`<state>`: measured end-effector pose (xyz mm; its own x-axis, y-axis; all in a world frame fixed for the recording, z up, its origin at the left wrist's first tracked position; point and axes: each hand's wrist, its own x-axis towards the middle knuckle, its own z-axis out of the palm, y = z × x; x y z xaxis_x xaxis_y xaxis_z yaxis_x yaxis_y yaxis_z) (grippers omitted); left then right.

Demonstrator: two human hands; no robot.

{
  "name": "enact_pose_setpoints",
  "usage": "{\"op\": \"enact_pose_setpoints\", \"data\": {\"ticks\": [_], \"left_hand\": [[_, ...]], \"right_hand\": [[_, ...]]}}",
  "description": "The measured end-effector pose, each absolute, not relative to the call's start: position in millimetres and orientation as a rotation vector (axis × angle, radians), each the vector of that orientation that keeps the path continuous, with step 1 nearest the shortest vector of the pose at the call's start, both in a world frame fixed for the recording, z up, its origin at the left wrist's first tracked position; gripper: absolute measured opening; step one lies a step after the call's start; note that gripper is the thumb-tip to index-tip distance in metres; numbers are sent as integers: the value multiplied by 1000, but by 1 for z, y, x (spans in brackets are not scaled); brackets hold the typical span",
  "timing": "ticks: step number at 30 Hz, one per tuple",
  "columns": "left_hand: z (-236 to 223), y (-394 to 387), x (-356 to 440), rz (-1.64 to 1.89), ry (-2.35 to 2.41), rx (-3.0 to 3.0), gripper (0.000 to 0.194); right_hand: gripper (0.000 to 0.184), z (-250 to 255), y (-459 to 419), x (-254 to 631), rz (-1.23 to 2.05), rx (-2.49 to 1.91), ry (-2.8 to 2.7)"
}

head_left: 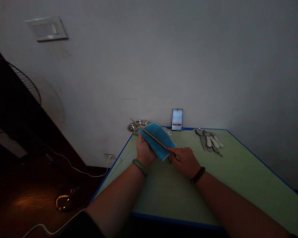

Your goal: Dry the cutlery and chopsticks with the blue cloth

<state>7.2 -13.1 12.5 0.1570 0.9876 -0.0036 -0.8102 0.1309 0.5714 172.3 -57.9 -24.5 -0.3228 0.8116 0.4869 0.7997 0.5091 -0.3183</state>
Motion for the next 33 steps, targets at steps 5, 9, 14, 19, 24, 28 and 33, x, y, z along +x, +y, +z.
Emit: {"op": "enact_pose_setpoints", "data": {"ticks": [5,9,14,19,24,28,33], "left_hand": [[13,-14,6,1359,426,472,71],[14,-15,6,1350,442,467,72],[17,-16,6,1370,453,470,72],[20,-17,5,1352,415,480,73],[19,-14,1,1374,401,499,69],[19,-12,-3,1408,405,498,69],[24,-12,-5,1469,406,475,69]], "right_hand": [[33,-24,-59,172,43,-1306,-2136],[32,-24,-60,172,36,-1308,-2140],[30,-25,-59,172,55,-1287,-2145],[30,-25,-58,174,65,-1311,-2158],[30,-22,-59,176,69,-1294,-2166],[33,-20,-61,177,64,-1277,-2172],[32,-20,-61,179,41,-1269,-2145]]}}
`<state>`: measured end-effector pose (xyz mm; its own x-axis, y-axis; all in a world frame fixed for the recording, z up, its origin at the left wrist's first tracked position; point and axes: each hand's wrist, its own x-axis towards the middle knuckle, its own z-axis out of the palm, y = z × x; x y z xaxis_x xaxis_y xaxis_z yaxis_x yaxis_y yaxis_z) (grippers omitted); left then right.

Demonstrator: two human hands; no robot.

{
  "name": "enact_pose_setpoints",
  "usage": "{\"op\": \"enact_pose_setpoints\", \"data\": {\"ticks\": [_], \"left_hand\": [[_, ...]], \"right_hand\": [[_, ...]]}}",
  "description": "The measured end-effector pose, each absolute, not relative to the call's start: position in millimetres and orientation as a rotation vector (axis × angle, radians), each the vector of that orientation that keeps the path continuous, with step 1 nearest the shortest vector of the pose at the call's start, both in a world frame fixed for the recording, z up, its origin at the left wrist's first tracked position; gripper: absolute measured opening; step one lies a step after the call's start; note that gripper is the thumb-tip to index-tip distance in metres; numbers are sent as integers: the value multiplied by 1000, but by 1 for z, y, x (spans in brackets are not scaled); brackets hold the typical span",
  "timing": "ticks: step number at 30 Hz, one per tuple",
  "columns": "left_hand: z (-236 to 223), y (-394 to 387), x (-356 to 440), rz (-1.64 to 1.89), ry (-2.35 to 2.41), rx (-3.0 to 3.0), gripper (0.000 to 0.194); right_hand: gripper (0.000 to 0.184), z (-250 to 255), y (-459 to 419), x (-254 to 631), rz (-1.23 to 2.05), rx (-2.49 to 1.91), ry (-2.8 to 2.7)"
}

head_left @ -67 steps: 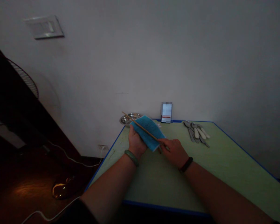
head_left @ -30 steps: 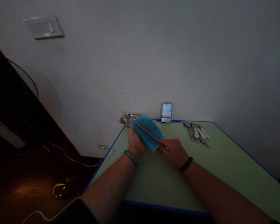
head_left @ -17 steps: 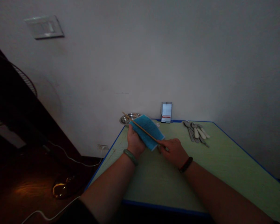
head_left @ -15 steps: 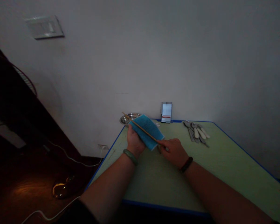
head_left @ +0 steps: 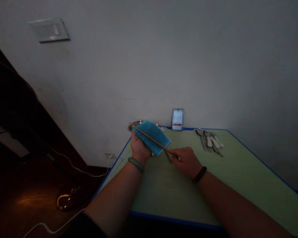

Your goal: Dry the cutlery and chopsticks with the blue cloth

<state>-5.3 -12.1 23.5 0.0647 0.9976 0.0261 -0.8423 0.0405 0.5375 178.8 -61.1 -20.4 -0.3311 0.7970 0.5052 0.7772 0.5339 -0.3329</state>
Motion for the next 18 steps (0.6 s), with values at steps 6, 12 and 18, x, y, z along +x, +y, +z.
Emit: {"op": "enact_pose_setpoints", "data": {"ticks": [6,12,18], "left_hand": [[25,-7,-11,1530,425,401,67],[26,-5,-18,1558,459,355,73],[34,-11,-19,1566,407,350,75]], "right_hand": [[33,-19,-61,185,54,-1196,-2111],[31,-19,-62,187,37,-1243,-2101],[31,-18,-59,194,3,-1248,-2026]]}}
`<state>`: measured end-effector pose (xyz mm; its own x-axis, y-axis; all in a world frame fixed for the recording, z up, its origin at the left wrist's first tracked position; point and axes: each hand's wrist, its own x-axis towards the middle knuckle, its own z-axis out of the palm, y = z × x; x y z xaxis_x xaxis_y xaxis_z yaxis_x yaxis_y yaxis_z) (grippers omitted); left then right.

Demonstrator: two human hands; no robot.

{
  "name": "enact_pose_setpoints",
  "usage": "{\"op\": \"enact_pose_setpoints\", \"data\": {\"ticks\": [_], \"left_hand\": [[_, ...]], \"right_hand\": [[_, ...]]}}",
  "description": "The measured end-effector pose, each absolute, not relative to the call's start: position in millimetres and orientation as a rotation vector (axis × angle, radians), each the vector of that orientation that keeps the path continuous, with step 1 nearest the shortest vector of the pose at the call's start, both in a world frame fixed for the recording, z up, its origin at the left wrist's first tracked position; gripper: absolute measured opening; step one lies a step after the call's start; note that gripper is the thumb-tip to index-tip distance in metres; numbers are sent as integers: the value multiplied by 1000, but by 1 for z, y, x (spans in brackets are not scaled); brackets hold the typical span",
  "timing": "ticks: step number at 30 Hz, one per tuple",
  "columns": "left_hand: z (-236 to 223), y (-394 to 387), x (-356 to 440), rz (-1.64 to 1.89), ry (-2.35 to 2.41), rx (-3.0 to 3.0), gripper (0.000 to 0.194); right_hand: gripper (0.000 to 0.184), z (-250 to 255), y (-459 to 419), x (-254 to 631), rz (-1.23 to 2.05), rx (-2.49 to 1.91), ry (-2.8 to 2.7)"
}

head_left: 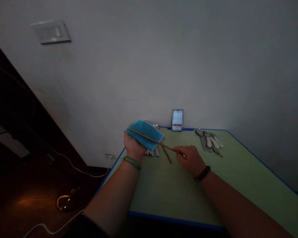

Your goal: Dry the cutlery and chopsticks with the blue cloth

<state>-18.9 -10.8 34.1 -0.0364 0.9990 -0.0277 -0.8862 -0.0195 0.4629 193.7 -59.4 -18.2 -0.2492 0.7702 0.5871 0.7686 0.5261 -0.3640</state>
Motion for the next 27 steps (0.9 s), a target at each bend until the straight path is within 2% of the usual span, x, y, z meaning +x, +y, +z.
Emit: {"op": "enact_pose_setpoints", "data": {"ticks": [9,23,27], "left_hand": [[40,-15,-15,1575,380,347,81],[33,-9,-16,1611,427,307,71],[31,-9,-16,1563,412,336,75]], "right_hand": [[32,-17,-57,202,-21,-1278,-1867],[35,-21,-55,197,57,-1195,-1964],[35,-20,-56,194,69,-1198,-2026]]}}
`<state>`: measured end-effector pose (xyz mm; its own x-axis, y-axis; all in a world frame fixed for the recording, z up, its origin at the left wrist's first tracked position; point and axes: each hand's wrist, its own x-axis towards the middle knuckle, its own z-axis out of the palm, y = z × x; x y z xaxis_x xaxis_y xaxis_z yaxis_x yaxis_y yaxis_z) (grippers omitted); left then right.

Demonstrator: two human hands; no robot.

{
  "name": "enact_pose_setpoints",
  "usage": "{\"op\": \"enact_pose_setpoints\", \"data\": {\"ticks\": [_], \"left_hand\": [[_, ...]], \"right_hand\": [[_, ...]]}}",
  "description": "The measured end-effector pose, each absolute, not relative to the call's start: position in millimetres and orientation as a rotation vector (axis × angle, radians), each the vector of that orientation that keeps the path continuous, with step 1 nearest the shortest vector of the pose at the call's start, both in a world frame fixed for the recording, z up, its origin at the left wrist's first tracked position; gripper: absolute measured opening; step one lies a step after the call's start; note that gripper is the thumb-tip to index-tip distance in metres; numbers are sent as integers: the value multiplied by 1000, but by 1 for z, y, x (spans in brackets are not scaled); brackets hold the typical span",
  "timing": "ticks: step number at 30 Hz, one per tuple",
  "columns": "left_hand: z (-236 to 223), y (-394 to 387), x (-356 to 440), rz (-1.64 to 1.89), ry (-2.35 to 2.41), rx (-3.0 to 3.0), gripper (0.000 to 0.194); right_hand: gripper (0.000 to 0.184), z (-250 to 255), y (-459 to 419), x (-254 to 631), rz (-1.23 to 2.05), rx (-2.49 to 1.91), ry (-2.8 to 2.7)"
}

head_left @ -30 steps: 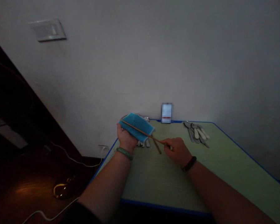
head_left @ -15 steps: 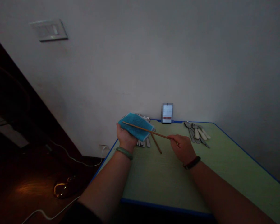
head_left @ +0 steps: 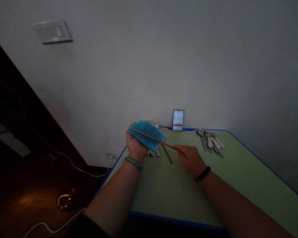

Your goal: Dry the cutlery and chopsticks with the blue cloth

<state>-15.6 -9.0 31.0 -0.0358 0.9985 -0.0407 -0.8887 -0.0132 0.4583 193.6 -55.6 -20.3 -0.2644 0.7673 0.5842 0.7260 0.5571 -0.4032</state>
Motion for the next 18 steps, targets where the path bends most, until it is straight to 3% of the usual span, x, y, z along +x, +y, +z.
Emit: {"op": "enact_pose_setpoints", "data": {"ticks": [6,18], "left_hand": [[26,-8,-13,1561,443,358,62],[28,-15,-4,1518,436,400,71]], "right_hand": [[36,-22,-58,187,68,-1178,-2087],[37,-25,-59,182,-53,-1284,-2190]]}}
